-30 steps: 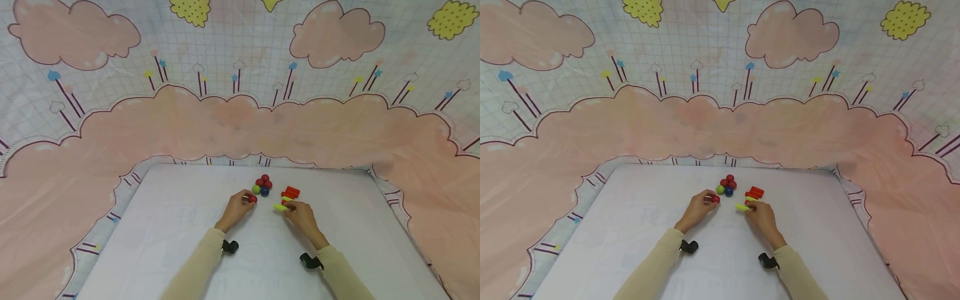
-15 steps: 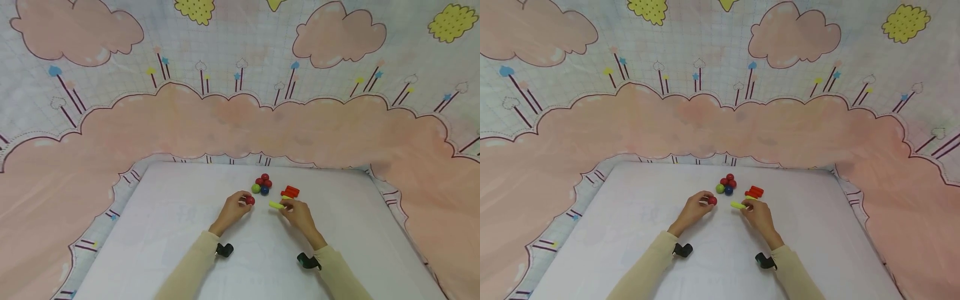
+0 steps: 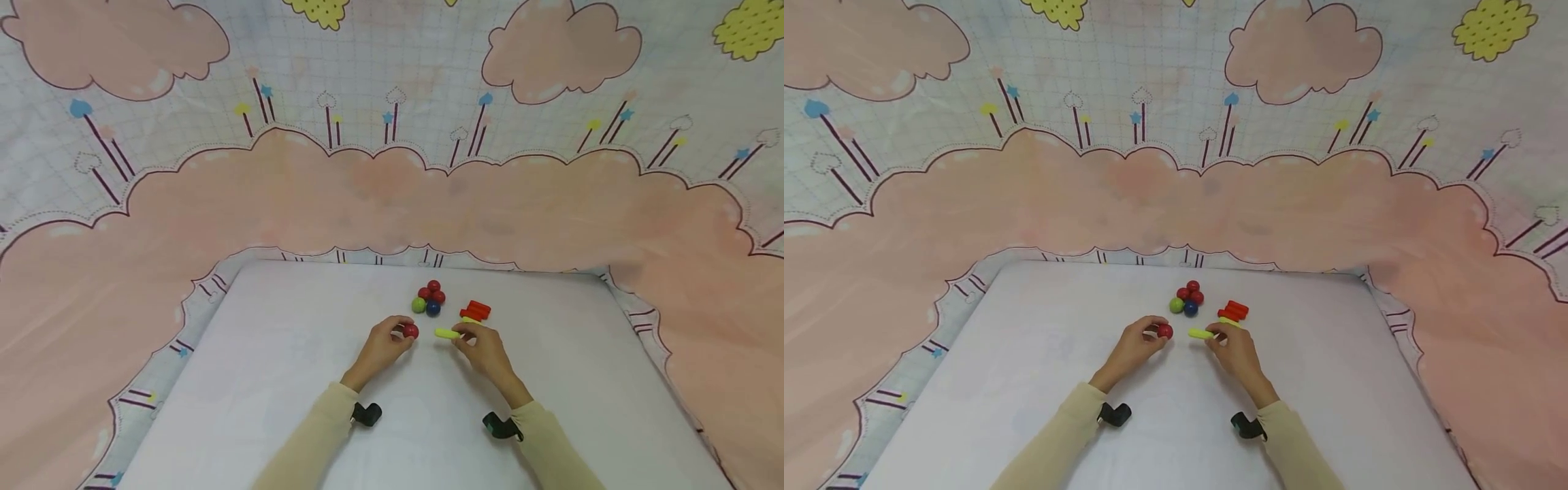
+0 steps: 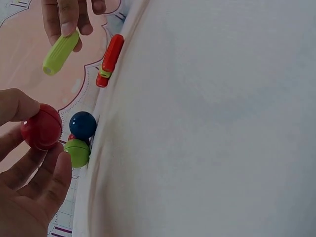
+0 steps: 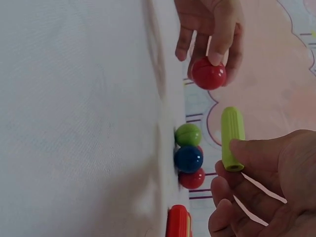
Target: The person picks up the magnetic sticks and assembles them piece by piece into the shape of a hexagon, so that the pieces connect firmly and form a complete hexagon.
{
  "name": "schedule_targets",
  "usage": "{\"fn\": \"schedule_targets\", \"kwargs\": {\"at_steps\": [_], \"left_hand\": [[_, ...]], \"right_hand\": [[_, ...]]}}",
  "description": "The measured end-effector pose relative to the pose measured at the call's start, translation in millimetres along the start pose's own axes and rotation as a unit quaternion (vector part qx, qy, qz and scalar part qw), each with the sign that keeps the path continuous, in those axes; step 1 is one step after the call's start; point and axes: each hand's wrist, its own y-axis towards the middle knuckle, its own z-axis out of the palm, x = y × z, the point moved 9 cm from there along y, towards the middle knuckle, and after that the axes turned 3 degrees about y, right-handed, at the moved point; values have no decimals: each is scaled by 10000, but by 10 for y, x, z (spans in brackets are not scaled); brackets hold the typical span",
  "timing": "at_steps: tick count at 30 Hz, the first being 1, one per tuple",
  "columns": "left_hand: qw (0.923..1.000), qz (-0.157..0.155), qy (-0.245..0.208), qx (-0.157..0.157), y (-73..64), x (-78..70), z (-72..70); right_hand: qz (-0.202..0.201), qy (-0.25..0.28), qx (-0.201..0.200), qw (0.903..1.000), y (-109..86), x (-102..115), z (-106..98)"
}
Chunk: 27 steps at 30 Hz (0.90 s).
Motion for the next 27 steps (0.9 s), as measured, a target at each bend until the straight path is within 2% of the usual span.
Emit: {"fn": "schedule_targets", "kwargs": {"at_steps": [5, 12, 16, 20, 27], "left_hand": [[9998, -72, -158, 70, -55, 8, 13], [9996, -102, -252, 93, -98, -23, -44], [9993, -184, -282, 191, -141, -62, -30], [9991, -122, -321, 238, -159, -104, -16], [9981, -201, -468, 342, -194, -111, -1]], "right_hand": [[-58, -45, 78, 9999, 24, 25, 54], [-244, 99, 215, 9994, 76, 163, 119], [-252, 137, 317, 9991, 56, 192, 133], [-337, 199, 328, 9987, 41, 231, 144], [-313, 211, 304, 9988, -10, 298, 198]]}}
